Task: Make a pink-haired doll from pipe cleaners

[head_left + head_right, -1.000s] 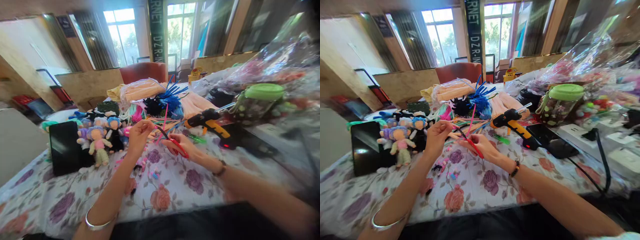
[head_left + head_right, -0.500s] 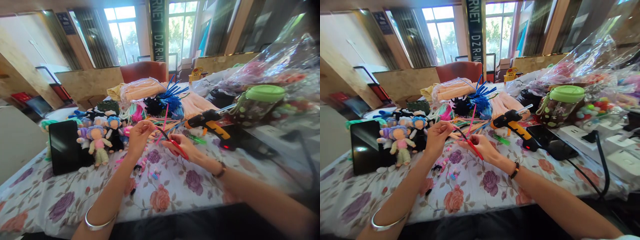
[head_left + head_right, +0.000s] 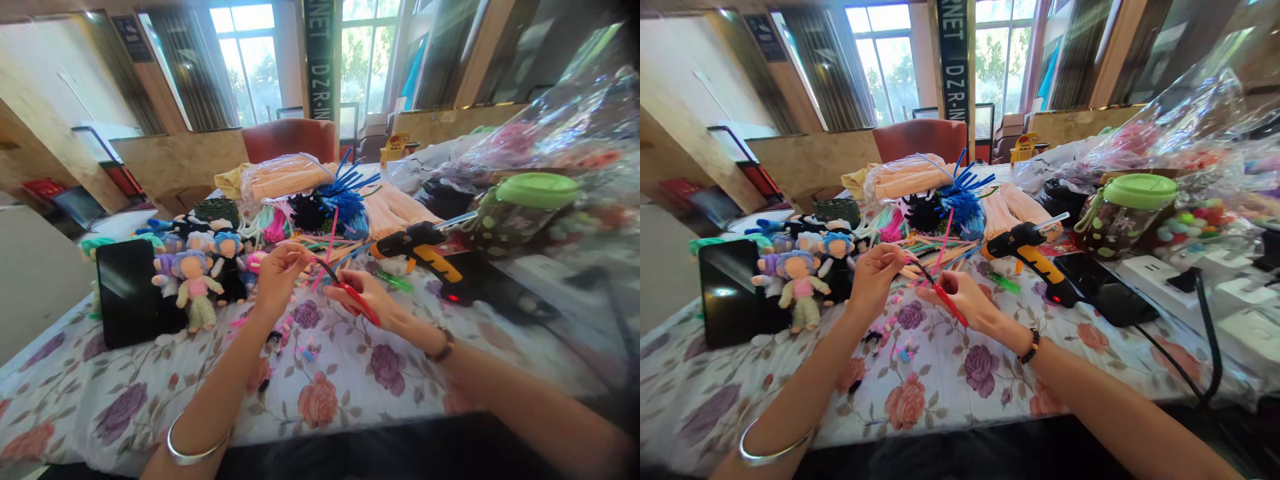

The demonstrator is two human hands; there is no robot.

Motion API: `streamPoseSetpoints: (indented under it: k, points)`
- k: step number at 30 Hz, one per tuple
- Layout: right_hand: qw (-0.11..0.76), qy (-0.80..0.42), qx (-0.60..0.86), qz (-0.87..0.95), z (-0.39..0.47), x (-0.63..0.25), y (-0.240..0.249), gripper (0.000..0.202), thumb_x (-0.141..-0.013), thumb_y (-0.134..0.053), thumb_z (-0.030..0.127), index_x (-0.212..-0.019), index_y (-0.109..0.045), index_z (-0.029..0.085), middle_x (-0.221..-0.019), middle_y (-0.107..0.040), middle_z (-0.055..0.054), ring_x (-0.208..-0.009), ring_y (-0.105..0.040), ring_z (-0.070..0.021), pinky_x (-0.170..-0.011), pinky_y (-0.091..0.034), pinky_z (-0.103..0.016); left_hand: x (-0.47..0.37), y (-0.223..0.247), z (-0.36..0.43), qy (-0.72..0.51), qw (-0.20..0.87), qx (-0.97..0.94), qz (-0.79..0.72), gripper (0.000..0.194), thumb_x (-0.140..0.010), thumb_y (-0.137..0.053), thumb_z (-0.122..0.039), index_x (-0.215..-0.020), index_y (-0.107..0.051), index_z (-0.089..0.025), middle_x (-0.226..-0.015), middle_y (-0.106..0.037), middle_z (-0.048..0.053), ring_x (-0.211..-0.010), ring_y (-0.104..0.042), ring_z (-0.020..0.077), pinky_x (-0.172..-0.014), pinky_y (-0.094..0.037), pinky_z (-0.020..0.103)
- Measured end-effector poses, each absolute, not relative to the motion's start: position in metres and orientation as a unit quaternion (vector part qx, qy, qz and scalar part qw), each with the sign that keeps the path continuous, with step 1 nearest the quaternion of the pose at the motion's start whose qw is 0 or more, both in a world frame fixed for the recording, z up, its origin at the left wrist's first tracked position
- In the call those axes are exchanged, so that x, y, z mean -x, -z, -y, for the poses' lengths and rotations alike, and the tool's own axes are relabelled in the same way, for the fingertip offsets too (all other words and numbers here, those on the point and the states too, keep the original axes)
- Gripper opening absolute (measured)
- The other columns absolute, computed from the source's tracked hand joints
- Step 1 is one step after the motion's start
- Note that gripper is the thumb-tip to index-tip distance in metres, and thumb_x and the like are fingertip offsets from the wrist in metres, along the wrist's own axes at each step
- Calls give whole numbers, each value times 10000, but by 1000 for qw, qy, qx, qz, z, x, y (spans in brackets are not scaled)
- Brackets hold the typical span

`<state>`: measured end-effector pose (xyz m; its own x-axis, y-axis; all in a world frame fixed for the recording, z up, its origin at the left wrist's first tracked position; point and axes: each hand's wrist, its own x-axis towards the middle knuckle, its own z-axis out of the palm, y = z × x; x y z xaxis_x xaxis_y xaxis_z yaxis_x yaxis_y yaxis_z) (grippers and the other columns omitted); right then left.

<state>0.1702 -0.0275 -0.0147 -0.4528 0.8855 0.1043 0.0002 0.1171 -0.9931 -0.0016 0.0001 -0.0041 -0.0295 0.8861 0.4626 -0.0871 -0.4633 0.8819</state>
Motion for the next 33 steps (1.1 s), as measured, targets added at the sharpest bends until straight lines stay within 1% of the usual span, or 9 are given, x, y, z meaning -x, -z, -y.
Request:
streamPoseSetpoints:
  k: [6, 11, 14, 21, 25, 29, 33]
  points:
    - [390, -544, 375, 642, 27, -172, 13, 484, -672, -690, 569, -627, -385, 196, -496, -354, 86, -444, -281, -53, -439, -190, -227, 2, 4, 0, -628, 391, -580, -342, 171, -674, -750, -301, -713, -634, -182, -667, -653, -14, -576, -574, 95, -551, -434, 196]
    - [384, -551, 354, 651, 26, -171, 19, 439, -710, -678, 536, -656, -408, 193, -515, -383, 79, -453, -313, -59, -441, -214, -222, 1, 5, 1, -626, 389, -579, -348, 164, -681, -746, -297, -714, -632, -184, -654, -656, -14, -573, -575, 97, -556, -429, 198]
    - [383, -543, 368, 651, 28, -172, 18, 443, -728, -661, 541, -647, -397, 194, -510, -369, 80, -449, -305, -57, -439, -213, -222, 0, 5, 1, -632, 390, -572, -347, 171, -672, -752, -301, -705, -631, -184, -636, -640, -23, -569, -565, 90, -550, -417, 190]
    - [364, -533, 381, 662, 29, -172, 17, 445, -732, -651, 547, -644, -388, 198, -514, -375, 73, -457, -325, -65, -448, -234, -226, -1, 6, 3, -630, 401, -560, -358, 196, -669, -756, -329, -713, -633, -184, -633, -643, -15, -572, -570, 100, -561, -418, 205]
    - [360, -517, 398, 667, 31, -172, 15, 446, -749, -626, 557, -638, -386, 198, -504, -357, 73, -455, -307, -65, -449, -224, -232, -3, 4, 5, -635, 407, -552, -355, 227, -644, -772, -349, -698, -627, -182, -646, -652, -10, -567, -570, 103, -577, -430, 218]
    - [354, -516, 395, 673, 32, -172, 15, 424, -770, -617, 533, -645, -394, 195, -518, -365, 69, -468, -318, -67, -458, -232, -231, -4, 2, 7, -634, 416, -552, -347, 206, -666, -759, -334, -706, -622, -186, -655, -669, -1, -606, -601, 123, -619, -458, 239]
    - [354, -523, 395, 667, 31, -172, 17, 407, -784, -612, 516, -658, -398, 194, -524, -361, 71, -465, -310, -65, -453, -220, -229, -4, 2, 7, -630, 419, -551, -352, 191, -680, -750, -325, -693, -619, -187, -647, -668, -5, -605, -602, 117, -618, -462, 233]
